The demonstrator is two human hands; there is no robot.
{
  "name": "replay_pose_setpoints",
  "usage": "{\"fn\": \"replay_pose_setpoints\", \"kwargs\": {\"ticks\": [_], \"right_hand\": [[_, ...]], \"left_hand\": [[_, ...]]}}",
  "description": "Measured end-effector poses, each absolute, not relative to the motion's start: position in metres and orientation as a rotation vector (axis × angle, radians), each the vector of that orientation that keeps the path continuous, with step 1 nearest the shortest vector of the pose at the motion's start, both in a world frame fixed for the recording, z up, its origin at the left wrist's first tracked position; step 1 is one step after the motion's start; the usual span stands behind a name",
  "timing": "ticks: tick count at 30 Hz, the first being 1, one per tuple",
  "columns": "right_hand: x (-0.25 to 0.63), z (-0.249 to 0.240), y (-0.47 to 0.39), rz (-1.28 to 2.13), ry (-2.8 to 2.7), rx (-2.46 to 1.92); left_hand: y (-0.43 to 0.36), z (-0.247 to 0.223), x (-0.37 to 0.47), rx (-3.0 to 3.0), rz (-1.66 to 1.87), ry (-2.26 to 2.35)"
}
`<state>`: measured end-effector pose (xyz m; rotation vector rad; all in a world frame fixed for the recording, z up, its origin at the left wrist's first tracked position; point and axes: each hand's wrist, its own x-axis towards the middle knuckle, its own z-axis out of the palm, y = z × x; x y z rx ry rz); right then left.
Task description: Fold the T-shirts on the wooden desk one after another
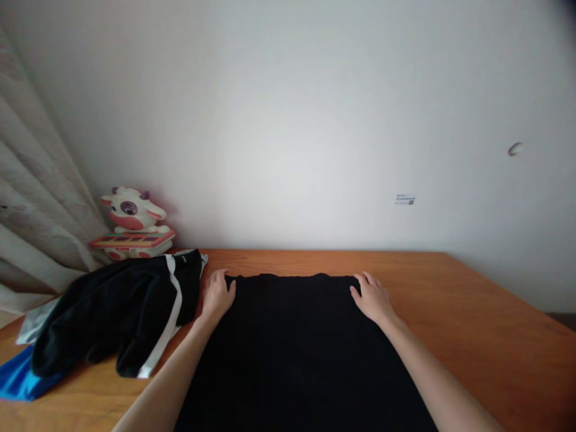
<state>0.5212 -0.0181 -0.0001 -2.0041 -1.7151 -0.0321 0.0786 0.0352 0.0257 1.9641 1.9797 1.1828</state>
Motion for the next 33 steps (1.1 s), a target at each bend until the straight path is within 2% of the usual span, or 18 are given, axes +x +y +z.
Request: {"fn": "replay_pose_setpoints", "kwargs": {"ticks": [6,11,19,27,33], "right_hand": [[0.459,0.005,-0.003,-0.04,-1.842,-1.909],[0.429,-0.006,0.003,-0.036,-1.841,-1.919],[0.477,-0.003,0.005,-0.012,-1.833,-1.958],[0.514,0.008,0.025,0.193,-1.946,-1.999],[0.521,0.025,0.039,0.315,-1.997,-2.025]], "left_hand": [[0.03,0.02,0.161,2.424,0.941,1.529],[0.031,0.006,0.195,2.486,0.85,1.518],[0.054,0.013,0.151,2.505,0.767,1.612],[0.087,0.034,0.117,2.576,0.544,1.379],[0.091,0.044,0.114,2.554,0.574,1.322]]}}
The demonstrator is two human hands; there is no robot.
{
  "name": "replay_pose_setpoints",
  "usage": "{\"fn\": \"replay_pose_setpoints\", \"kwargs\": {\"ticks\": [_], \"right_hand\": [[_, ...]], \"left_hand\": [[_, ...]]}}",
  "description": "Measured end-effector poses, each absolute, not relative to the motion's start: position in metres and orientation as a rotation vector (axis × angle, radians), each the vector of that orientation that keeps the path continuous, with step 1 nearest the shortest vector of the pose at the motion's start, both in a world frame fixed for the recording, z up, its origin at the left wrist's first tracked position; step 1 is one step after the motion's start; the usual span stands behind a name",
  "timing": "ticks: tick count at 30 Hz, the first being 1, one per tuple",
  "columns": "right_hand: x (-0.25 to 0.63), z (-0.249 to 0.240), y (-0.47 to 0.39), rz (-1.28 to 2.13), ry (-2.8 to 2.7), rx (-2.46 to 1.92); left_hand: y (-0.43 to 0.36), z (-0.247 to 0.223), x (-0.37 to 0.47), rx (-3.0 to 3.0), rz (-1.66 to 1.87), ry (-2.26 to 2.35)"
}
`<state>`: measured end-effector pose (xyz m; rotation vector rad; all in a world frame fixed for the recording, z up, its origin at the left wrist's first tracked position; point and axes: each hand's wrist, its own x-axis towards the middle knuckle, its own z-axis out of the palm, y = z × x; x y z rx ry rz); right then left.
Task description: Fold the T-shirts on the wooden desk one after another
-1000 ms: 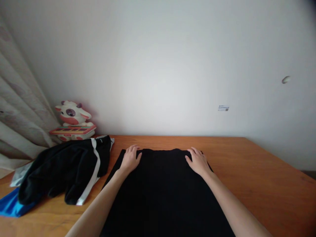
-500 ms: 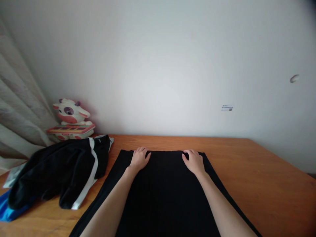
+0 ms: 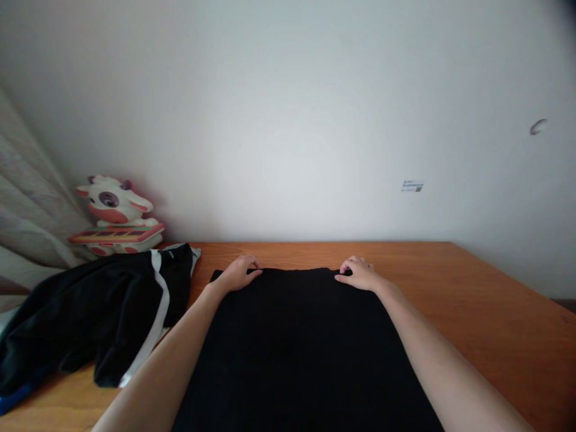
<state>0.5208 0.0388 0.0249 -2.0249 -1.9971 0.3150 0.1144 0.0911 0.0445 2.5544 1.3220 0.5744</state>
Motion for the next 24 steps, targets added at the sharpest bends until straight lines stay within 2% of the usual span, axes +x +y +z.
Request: {"fn": "replay_pose_setpoints", "kwargs": {"ticks": [7,16,21,24], "right_hand": [[0.531,0.03,0.037,0.357,-2.042,-1.927],[0.515,0.004,0.033,0.007,-1.783,-2.053],[0.493,0.016,0.025,-0.21,-1.721,-2.101],[0.458,0.025,0.023,-0.218,-1.735,-2.074]], "left_hand": [[0.091,0.036,0.116,2.474,0.651,1.48],[0.075,0.016,0.131,2.508,0.799,1.865],[0.067,0.03,0.145,2.543,0.732,1.968],[0.052,0.035,0.18,2.571,0.651,1.888]]}}
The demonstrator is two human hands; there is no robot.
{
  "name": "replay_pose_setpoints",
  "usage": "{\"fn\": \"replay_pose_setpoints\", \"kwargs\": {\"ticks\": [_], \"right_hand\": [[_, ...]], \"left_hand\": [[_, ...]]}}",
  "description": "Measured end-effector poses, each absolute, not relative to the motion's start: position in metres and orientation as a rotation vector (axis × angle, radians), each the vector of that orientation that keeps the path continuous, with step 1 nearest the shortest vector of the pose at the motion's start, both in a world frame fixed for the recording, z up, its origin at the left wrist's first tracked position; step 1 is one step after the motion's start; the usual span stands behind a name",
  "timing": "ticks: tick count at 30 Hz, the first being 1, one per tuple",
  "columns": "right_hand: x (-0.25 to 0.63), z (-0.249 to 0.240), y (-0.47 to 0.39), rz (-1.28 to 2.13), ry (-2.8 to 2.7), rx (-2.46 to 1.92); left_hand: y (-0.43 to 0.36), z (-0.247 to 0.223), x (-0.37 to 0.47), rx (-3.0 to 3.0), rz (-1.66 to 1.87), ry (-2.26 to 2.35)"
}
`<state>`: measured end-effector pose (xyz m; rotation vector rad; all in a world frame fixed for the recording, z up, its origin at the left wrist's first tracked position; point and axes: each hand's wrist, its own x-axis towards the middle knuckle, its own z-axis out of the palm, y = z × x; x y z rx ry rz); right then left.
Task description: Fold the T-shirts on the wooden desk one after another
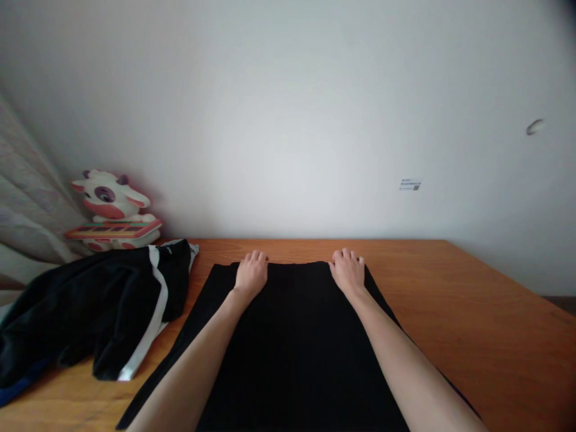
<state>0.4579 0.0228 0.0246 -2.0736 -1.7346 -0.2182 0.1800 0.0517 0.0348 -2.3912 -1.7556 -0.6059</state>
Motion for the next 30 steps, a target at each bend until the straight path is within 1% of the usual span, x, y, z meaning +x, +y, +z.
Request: {"fn": "replay_pose_setpoints", "kwargs": {"ticks": [5,8,11,14,17,20,24,30], "right_hand": [[0.377,0.014,0.012,-0.045,-1.838,-1.984],[0.359,0.004,-0.003,0.037,-1.952,-1.927],[0.38,0.001,-0.013,0.115,-2.038,-1.958],[0.424,0.002,-0.016,0.187,-2.084,-2.103],[0.471,0.0,-0.016,0.133,-2.027,-2.256],[0.505,-0.005,-0.017,0.154,-1.899,-2.377],[0.526,-0.011,-0.019,0.183,-1.796,-2.414],[0.533,-0.02,-0.025,0.178,-1.744,-2.281]], "left_hand": [[0.007,0.016,0.244,-2.536,-0.52,-1.717],[-0.009,0.005,0.25,-2.572,-0.443,-1.703],[-0.004,0.003,0.223,-2.562,-0.389,-1.73],[0.014,0.003,0.169,-2.492,-0.31,-1.828],[0.028,0.001,0.111,-2.411,-0.258,-1.972],[0.032,-0.001,0.072,-2.388,-0.258,-2.048],[0.031,-0.002,0.056,-2.383,-0.301,-2.072],[0.017,0.0,0.053,-2.394,-0.389,-2.029]]}}
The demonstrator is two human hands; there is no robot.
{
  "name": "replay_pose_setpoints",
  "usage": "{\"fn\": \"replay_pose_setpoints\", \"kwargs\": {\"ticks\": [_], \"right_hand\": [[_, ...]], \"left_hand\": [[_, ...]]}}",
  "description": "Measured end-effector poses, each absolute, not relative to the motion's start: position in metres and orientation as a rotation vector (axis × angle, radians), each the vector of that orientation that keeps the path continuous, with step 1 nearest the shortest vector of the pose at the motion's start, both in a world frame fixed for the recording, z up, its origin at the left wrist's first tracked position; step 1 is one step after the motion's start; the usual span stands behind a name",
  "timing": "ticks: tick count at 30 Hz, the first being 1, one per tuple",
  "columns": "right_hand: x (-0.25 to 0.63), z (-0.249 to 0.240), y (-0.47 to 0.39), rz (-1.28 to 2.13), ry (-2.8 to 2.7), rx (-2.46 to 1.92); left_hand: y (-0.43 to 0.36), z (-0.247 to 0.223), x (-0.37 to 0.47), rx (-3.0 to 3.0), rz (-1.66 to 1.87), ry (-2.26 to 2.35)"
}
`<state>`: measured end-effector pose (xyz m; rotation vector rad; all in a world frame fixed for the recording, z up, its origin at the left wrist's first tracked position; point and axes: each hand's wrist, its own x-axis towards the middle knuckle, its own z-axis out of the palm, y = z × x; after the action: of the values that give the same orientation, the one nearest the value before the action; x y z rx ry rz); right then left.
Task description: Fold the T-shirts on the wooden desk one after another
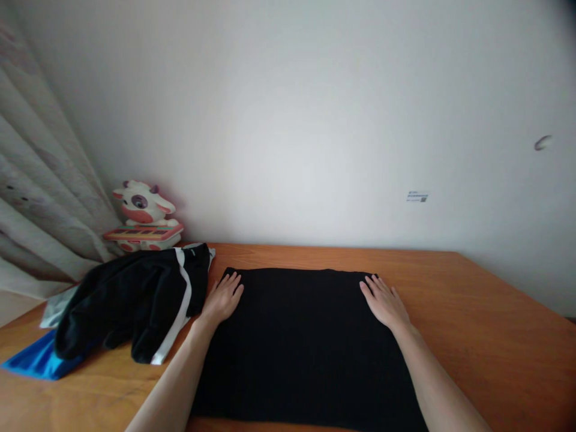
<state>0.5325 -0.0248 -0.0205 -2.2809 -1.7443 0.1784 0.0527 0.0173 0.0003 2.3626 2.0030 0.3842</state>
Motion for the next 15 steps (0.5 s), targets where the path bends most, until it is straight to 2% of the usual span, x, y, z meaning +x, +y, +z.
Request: {"fn": "replay_pose_setpoints", "kwargs": {"ticks": [8,15], "right_hand": [[0.539,-0.023,-0.049,0.102,-1.651,-2.178],[0.538,-0.018,-0.093,0.009,-1.673,-2.129]], "left_hand": [[-0.018,0.008,0.047,2.373,0.406,1.996],[-0.064,-0.004,0.035,2.444,0.399,2.011]]}}
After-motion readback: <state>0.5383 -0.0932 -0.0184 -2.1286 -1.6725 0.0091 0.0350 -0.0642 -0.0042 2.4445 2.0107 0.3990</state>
